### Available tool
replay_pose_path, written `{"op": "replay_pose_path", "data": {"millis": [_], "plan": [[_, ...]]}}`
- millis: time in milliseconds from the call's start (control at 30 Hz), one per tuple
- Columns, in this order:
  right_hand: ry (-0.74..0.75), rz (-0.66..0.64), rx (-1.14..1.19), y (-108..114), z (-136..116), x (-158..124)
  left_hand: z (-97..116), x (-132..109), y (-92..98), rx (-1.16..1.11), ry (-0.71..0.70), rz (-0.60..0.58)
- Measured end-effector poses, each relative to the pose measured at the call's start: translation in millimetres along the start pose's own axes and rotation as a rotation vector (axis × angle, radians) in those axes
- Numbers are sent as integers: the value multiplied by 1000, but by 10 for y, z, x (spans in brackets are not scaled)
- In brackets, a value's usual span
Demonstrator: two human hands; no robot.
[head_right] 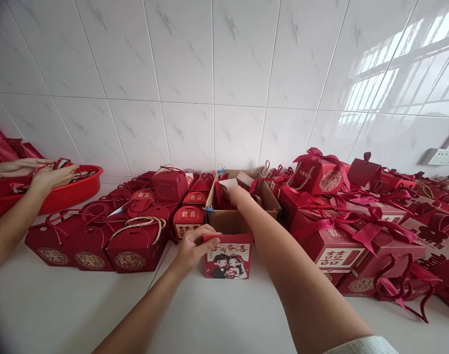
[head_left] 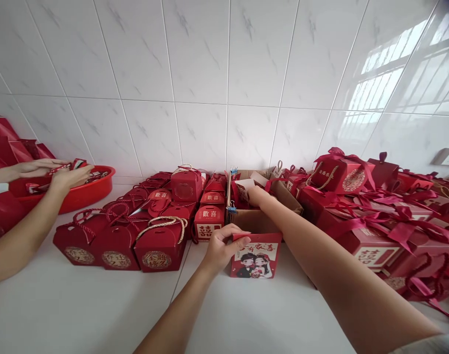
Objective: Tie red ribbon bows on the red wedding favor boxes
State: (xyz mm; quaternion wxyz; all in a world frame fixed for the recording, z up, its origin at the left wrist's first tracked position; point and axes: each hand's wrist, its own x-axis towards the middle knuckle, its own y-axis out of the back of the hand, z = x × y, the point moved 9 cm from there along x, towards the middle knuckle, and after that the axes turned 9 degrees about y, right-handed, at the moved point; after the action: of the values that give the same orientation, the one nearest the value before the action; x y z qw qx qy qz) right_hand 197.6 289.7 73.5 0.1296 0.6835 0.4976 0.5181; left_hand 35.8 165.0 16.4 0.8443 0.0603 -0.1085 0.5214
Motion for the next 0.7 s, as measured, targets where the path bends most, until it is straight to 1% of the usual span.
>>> {"op": "replay_pose_path", "data": {"millis": [100,167,200,267,333,400,467,500,567,600,633,700], "plan": [[-81,-138,-42,-52,14,-19,12,-8,-1,23,-12,4],[-105,-143,-64,23,-37,-37,38,-13,-5,41,-31,6],[-106,-111,-75,100,-81,-51,53,-14,-6,49,-39,8],[-102,3,-109,318,-181,-110,81,-17,-7,65,-54,16],[-81,177,-82,594,-287,-225,100,-18,3,85,-69,38],[-30,385,125,877,-370,-397,110,-19,30,120,-98,85],[34,582,445,1127,-403,-595,104,-17,68,179,-125,150],[60,660,585,1231,-411,-687,97,-14,82,219,-130,179],[104,761,729,1410,-462,-832,126,-17,88,332,-146,230],[137,791,749,1494,-514,-886,195,-35,93,401,-175,276],[179,810,745,1574,-583,-929,319,-74,101,470,-229,347],[274,826,687,1715,-751,-1001,711,-221,97,582,-392,537]]}}
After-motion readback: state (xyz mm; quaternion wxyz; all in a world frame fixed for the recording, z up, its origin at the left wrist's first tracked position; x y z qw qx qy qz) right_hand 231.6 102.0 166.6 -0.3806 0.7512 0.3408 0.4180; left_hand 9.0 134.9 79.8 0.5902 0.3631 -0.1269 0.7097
